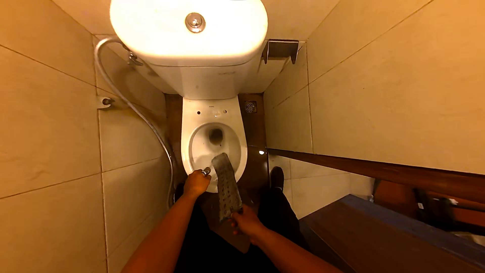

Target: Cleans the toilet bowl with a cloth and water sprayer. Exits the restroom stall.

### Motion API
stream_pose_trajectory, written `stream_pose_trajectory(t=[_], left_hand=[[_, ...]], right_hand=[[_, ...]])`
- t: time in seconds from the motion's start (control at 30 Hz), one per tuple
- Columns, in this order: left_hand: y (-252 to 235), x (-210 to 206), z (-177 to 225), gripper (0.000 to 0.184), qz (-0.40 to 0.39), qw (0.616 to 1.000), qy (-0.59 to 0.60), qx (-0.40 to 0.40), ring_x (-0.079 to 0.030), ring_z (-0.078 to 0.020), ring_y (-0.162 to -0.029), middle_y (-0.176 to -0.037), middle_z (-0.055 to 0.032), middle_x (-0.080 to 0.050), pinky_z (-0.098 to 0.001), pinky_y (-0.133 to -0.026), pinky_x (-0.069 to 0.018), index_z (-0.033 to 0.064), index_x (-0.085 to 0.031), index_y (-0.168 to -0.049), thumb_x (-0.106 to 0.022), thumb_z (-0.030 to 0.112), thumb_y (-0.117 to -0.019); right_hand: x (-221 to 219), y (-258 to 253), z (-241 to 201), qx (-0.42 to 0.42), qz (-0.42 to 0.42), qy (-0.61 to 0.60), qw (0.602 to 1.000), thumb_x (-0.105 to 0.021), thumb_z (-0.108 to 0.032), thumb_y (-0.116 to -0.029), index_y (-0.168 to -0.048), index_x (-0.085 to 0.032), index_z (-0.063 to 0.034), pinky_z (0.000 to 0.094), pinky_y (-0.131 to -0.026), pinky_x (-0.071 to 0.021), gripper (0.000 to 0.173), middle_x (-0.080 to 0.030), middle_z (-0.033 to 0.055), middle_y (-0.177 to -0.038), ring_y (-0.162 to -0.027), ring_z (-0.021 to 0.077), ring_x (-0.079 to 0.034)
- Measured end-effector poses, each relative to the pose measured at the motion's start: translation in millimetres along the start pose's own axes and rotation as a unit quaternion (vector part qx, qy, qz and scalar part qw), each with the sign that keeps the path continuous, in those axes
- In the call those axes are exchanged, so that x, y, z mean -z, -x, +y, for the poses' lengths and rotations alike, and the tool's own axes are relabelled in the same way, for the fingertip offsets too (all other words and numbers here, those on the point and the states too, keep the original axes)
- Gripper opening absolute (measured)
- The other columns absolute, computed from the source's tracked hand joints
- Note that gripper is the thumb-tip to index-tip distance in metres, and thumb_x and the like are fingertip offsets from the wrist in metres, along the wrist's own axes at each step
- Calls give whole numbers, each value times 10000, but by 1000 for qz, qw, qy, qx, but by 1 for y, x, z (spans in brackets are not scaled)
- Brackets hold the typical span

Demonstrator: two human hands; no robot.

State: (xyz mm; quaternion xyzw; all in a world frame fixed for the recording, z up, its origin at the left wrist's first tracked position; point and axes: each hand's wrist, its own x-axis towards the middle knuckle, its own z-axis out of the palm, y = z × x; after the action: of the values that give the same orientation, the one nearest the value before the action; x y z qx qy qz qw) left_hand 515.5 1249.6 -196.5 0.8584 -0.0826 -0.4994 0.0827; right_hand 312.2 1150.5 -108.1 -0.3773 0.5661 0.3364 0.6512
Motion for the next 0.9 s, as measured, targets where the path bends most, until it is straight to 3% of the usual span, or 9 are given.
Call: stream_pose_trajectory(t=[0.1, 0.2, 0.4, 0.5, 0.57, 0.63, 0.7, 0.8, 0.9], left_hand=[[2, -1, -5, 349, -33, 998, -60, -8, -683, -379, -1060, -1093, -203, -704, -626, -891, -542, 33, -704, -1087, -614, 355, -987], [7, -1, -11, 372, -60, 991, -115, -16, -669, -364, -1135, -1168, -184, -699, -602, -936, -539, 53, -695, -1143, -575, 373, -996], [15, 3, -21, 365, -87, 993, -81, -15, -683, -338, -1106, -1124, -162, -710, -573, -939, -543, 73, -681, -1153, -578, 379, -984], [12, 8, -25, 360, -90, 994, -54, -10, -688, -327, -1088, -1117, -156, -712, -559, -931, -545, 76, -674, -1169, -574, 371, -988], [9, 9, -30, 345, -91, 995, -44, -11, -693, -317, -1055, -1073, -144, -712, -544, -905, -551, 82, -674, -1145, -575, 375, -992], [6, 6, -36, 333, -88, 995, -36, -18, -694, -314, -1026, -1033, -139, -711, -529, -888, -549, 83, -676, -1119, -587, 378, -993], [5, 5, -41, 316, -91, 995, -33, -24, -695, -300, -985, -986, -125, -707, -513, -858, -550, 96, -673, -1099, -597, 384, -993], [0, 2, -46, 324, -98, 994, -29, -29, -697, -298, -972, -961, -115, -705, -512, -847, -556, 106, -671, -1091, -611, 408, -990], [-3, -2, -50, 300, -93, 995, -12, -29, -702, -300, -937, -927, -113, -707, -519, -817, -563, 103, -682, -1073, -650, 384, -975]], right_hand=[[3, -5, -7, 35, 27, 130, 991, -571, -214, -1038, -1426, -490, -61, 403, -756, -613, 425, -663, 142, -1143, -904, 231, -708], [9, -20, -28, 138, 110, 359, 916, -487, -270, -1053, -1357, -625, -54, 467, -1038, -522, 397, -662, 161, -1296, -1201, 281, -649], [14, -141, -102, 243, 181, 551, 778, -473, -526, -997, -1036, -748, -99, 528, -911, -561, 510, -652, 159, -1202, -1196, 345, -612], [1, -210, -137, 186, 122, 634, 741, -361, -623, -1047, -1117, -725, -37, 590, -967, -539, 694, -600, 202, -1354, -1309, 401, -553], [-11, -240, -143, 156, 71, 676, 716, -588, -441, -1002, -1247, -660, 26, 648, -978, -495, 531, -564, 256, -1399, -1312, 462, -524], [-16, -265, -145, 161, 65, 686, 706, -768, -273, -884, -1393, -565, 6, 672, -968, -500, 614, -507, 267, -1457, -1307, 486, -519], [-12, -297, -157, 251, 91, 698, 664, -726, -95, -896, -1417, -567, -87, 648, -919, -538, 545, -516, 237, -1455, -1298, 481, -530], [4, -331, -188, 328, 52, 786, 521, -598, 30, -974, -1416, -629, -276, 658, -989, -489, 539, -479, 143, -1551, -1384, 460, -462], [14, -337, -203, 321, -37, 848, 420, -602, 30, -968, -1367, -676, -251, 632, -961, -494, 493, -490, 112, -1542, -1373, 428, -463]])
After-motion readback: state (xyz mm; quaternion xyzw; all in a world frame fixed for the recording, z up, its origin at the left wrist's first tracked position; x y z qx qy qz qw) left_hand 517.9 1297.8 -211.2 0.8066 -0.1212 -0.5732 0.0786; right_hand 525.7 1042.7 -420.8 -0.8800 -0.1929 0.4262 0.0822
